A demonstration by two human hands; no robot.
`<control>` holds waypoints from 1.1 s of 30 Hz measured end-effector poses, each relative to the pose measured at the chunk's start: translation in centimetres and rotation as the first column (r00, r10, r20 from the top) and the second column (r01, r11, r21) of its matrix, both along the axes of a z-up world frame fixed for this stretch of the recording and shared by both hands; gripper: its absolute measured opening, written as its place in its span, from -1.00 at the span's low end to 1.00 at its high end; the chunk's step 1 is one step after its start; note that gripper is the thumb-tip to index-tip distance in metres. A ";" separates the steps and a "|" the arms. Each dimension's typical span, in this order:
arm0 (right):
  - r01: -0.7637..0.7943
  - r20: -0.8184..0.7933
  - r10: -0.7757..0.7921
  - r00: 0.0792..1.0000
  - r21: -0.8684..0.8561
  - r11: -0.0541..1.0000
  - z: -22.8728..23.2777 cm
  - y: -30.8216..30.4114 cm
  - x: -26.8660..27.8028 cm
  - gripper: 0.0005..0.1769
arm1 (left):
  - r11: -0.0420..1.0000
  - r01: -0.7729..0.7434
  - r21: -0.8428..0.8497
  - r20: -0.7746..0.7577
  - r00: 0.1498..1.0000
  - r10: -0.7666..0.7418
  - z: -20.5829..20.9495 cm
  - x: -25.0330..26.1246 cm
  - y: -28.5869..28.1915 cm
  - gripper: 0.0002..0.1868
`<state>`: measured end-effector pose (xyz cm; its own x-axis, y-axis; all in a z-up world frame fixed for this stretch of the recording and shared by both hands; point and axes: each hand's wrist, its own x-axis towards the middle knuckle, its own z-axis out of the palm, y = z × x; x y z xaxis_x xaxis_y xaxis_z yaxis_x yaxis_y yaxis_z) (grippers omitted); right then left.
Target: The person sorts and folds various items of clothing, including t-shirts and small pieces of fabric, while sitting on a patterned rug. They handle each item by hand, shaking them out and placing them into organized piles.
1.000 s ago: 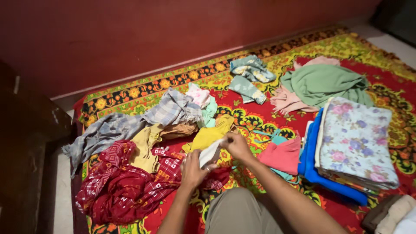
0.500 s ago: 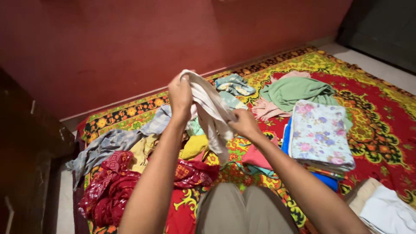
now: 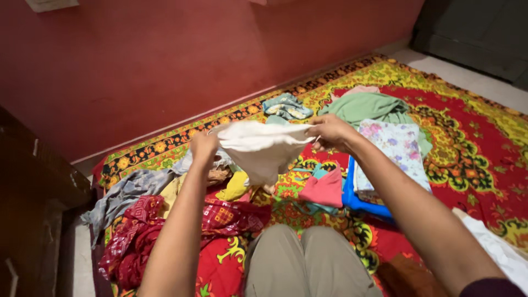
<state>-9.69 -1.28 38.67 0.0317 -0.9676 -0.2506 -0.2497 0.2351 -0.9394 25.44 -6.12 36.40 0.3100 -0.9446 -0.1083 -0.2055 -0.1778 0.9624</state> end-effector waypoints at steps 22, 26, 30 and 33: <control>-0.156 0.102 0.153 0.983 0.018 0.988 2.1 2.1 -3.9 -0.65 | 0.964 0.263 -0.019 -0.601 0.768 -0.222 -0.7 2.9 -1.3 -0.71; -0.517 0.042 0.537 0.842 -0.220 0.827 6.0 4.0 -6.4 -0.53 | 0.922 0.372 -0.105 -0.692 0.638 -0.336 3.9 2.9 0.2 -0.78; -0.440 0.172 0.560 0.811 -0.452 0.776 7.7 2.3 -10.2 -0.35 | 0.789 0.532 -0.307 -0.662 0.476 -0.578 10.3 2.1 1.1 -0.71; 0.207 0.876 0.275 0.396 -0.377 0.903 2.8 -3.8 -8.4 -0.73 | 0.841 0.452 -0.297 -0.800 0.364 -0.478 13.0 -0.8 -0.7 -0.76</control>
